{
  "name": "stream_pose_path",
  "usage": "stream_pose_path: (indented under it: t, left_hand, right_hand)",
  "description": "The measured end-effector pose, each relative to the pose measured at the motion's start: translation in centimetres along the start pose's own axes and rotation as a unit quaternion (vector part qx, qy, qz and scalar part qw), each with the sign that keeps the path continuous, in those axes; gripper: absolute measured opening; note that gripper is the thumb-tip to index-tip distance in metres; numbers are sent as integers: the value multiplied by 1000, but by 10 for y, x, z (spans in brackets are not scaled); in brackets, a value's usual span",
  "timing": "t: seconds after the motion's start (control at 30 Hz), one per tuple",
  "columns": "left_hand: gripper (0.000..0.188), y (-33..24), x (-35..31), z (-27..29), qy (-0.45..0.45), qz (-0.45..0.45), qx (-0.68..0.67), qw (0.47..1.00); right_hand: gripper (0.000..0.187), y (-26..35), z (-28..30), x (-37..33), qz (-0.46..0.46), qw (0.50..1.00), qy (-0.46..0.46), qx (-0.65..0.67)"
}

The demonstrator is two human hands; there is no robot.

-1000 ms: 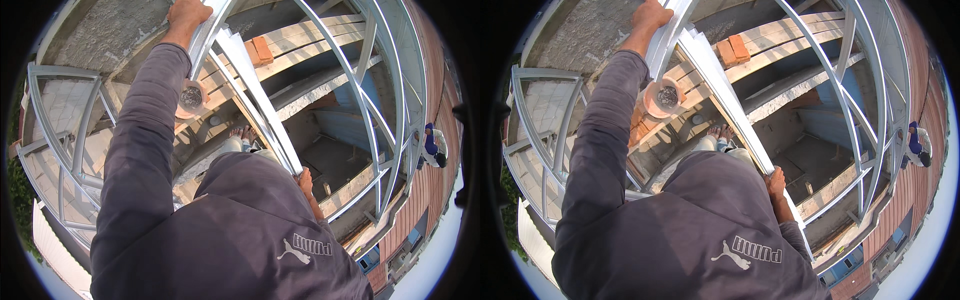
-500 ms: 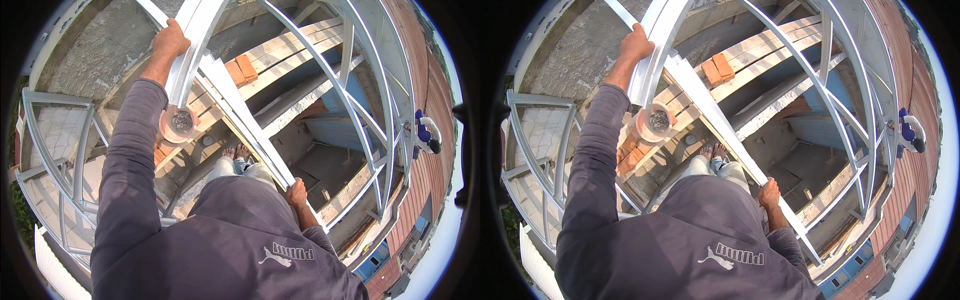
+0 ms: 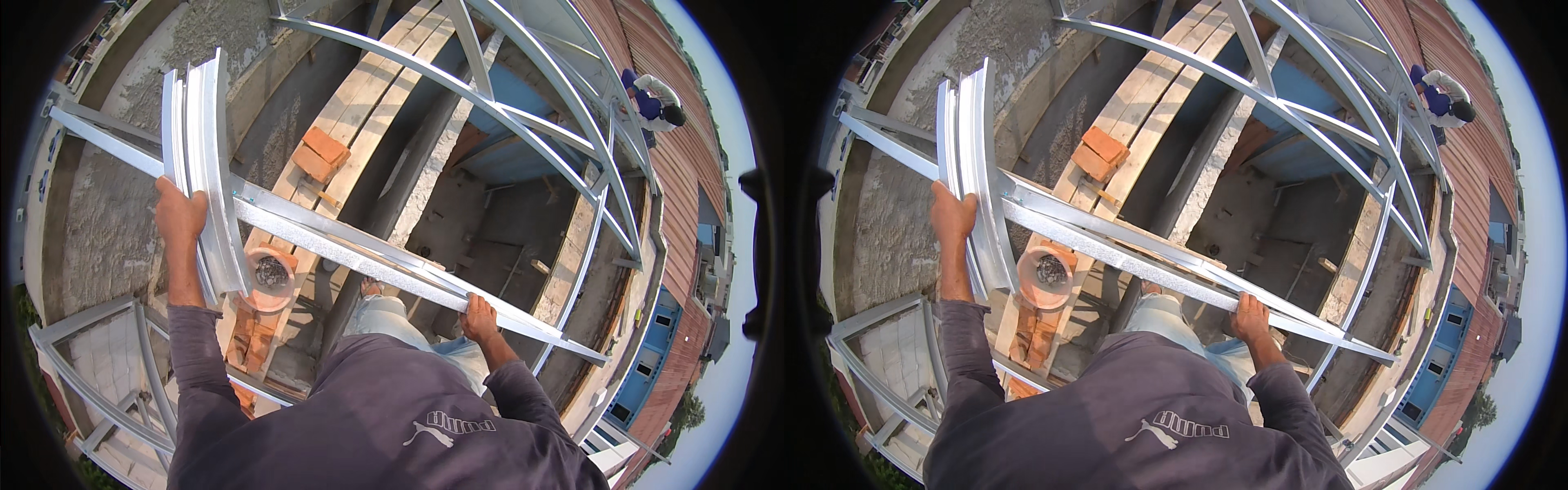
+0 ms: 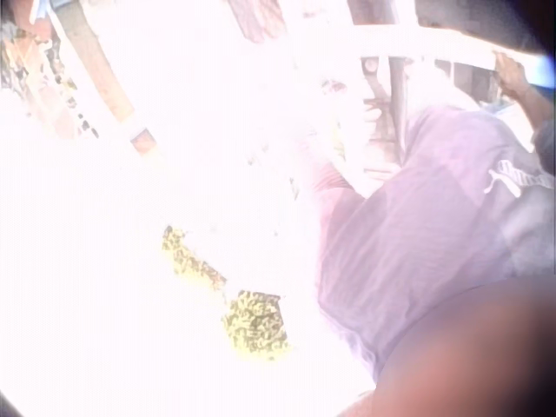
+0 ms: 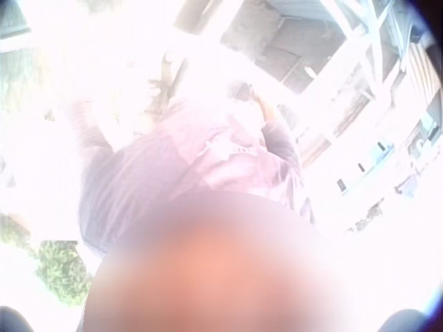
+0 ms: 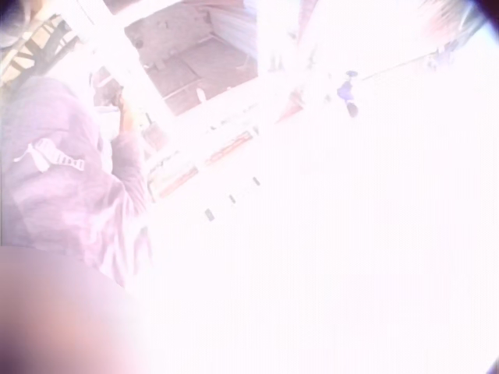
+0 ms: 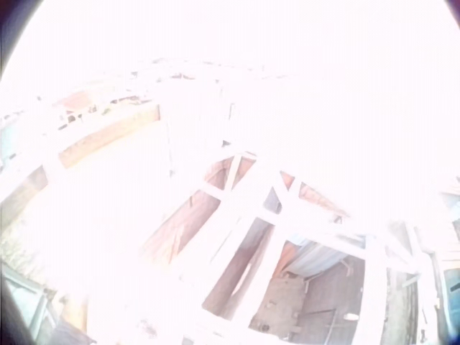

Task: The person positions and secures metal frame sections onto a roof structure using a hammer and nails. They align the metal pieces, place nails, and hammer them into place to fasten the frame components.

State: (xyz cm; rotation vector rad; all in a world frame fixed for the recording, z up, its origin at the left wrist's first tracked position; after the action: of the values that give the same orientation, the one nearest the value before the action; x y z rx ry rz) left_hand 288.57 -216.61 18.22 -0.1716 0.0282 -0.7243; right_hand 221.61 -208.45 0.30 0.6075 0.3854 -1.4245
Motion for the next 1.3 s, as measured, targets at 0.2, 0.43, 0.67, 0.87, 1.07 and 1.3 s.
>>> stream_pose_path:
  t: [0.2, 0.43, 0.67, 0.87, 1.07, 1.3]
  left_hand:
    - [56, -7, -3, 5, -6, 1, 1, 1000]
    - [55, -4, -3, 4, 11, 21, 0, 1000]
    - [50, -5, -3, 11, 22, 13, -27, 999]
    - [46, -12, -7, 22, 38, 29, -27, 999]
    - [47, -7, -9, 12, 21, 42, -27, 999]
    - [58, -8, -5, 3, 12, 89, -35, 995]
  right_hand:
    - [63, 14, 13, -1, -70, 996, 55, -9]
    - [74, 51, 51, 29, -67, 966, 201, -151]
    - [83, 162, 76, 72, 212, 951, 211, -75]
    - [91, 216, 90, 105, 297, 909, 292, 4]
    - [102, 272, 92, 141, 372, 862, 344, -4]
    - [114, 345, 65, 179, 382, 778, 452, 210]
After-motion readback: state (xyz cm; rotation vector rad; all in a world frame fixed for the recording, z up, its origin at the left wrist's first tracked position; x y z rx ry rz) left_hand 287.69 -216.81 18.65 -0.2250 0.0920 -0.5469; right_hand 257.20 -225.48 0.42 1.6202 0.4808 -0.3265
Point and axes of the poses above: each hand's wrist, its own x-axis towards the middle knuckle, its own z-axis out of the back of the hand, y = z × x, the point moved 1 cm from there along x, towards the middle knuckle, and after that the axes turned 4 degrees about x, right-handed, at the moved point
